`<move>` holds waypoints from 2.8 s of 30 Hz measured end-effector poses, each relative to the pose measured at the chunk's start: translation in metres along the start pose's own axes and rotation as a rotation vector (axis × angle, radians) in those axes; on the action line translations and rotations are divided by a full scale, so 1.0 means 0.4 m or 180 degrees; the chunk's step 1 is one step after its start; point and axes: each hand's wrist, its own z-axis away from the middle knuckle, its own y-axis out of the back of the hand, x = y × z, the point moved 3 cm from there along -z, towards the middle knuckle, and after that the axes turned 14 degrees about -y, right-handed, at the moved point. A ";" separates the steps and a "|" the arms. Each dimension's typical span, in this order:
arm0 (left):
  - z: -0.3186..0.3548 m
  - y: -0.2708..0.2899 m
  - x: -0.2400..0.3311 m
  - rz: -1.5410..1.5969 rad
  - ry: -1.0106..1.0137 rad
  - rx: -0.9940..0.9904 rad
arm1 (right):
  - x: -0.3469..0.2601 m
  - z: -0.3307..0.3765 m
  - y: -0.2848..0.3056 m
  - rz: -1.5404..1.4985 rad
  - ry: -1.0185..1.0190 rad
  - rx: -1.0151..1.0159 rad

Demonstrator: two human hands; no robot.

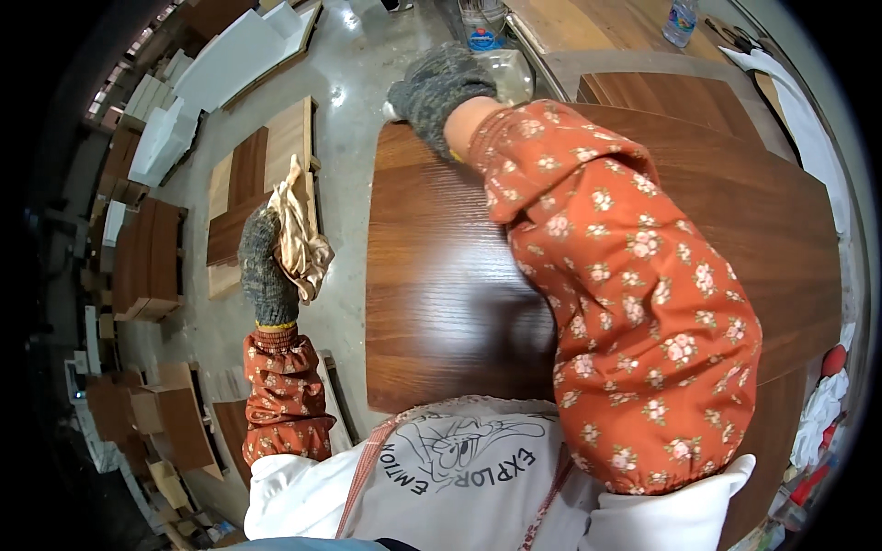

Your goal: The person wipes a wooden panel with a cloth, applies liquid from a bottle, and uses a sanding block on the surface and edges.

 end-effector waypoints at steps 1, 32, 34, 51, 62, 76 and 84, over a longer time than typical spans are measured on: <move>-0.011 0.005 0.011 -0.0225 -0.0236 -0.0074 | 0.012 0.011 0.001 -0.0041 -0.0027 -0.0007; -0.309 -0.183 0.082 0.0186 -0.1274 -0.1263 | 0.275 0.485 0.047 -0.1531 -0.1495 0.2768; -0.255 -0.199 0.096 0.0504 -0.1100 -0.1155 | 0.304 0.499 0.008 -0.1572 -0.1484 0.2774; -0.194 -0.148 0.135 0.0241 -0.1035 -0.1114 | 0.294 0.494 0.031 -0.1527 -0.1355 0.2882; -0.257 -0.182 0.148 0.0092 -0.1345 -0.1349 | 0.306 0.511 0.020 -0.1784 -0.1381 0.2838; -0.211 -0.169 0.237 -0.1258 -0.2720 -0.1959 | 0.305 0.554 0.000 -0.1604 -0.1694 0.2999; -0.064 -0.295 0.432 -0.1432 -0.3634 -0.1347 | 0.353 0.605 0.033 -0.1634 -0.2156 0.3249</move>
